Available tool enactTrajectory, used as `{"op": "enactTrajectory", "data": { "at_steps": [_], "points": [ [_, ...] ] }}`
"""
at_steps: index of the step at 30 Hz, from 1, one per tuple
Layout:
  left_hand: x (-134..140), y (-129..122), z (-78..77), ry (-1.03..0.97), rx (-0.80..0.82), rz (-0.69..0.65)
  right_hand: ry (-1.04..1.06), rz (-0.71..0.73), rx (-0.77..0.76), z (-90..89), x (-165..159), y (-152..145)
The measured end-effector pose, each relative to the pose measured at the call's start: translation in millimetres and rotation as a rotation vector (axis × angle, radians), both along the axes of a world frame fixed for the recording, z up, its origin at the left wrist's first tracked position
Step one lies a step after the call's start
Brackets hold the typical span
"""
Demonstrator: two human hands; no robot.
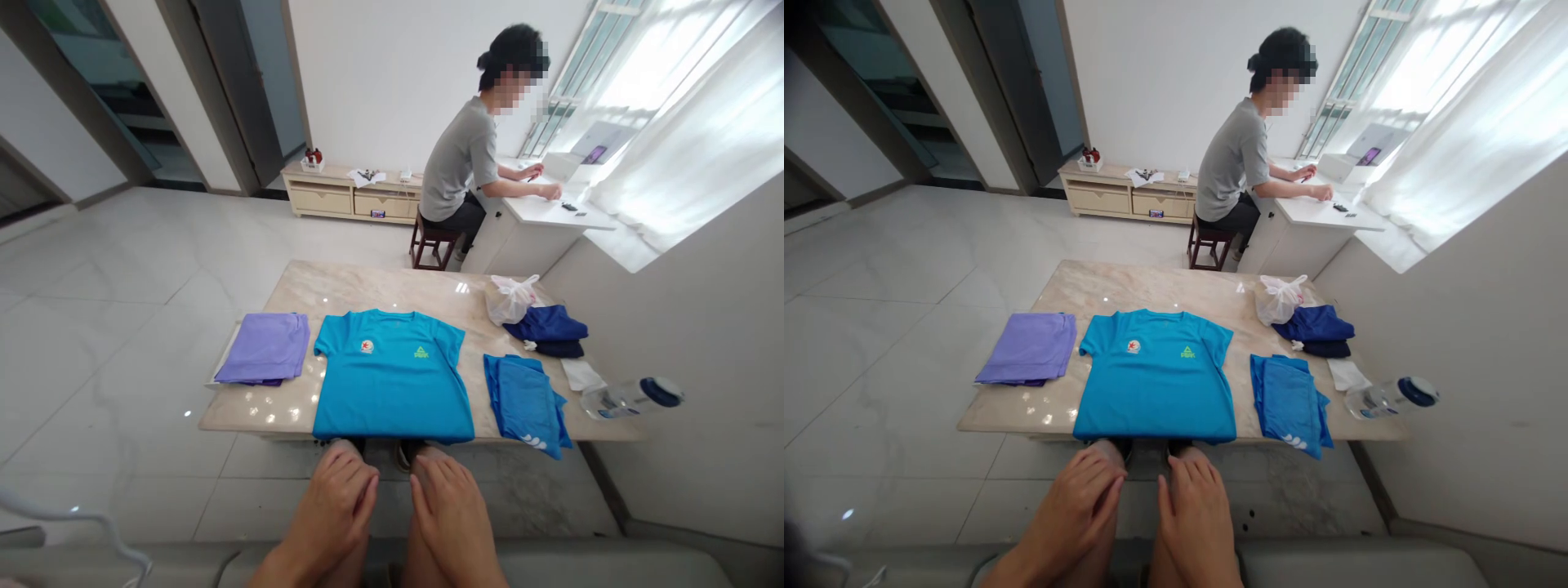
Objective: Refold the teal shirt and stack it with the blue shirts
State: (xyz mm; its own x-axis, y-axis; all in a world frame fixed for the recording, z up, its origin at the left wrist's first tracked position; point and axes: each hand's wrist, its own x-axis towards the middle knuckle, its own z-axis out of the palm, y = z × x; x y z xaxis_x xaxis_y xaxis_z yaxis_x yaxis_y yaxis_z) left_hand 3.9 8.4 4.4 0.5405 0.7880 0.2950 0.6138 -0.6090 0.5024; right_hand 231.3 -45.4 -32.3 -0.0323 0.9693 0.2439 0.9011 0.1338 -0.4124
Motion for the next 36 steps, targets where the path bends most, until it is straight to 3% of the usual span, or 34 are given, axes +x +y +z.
{"op": "enactTrajectory", "data": {
  "at_steps": [12,36],
  "points": [
    [-1.9,-2.1,4.6,0.018,-0.098,0.085,0.141,-0.046,0.029,16.8,8.6,-8.9],
    [-11.4,-6.4,5.1,0.023,-0.134,0.096,0.202,-0.072,0.09,22.1,13.6,-15.7]
  ]
}}
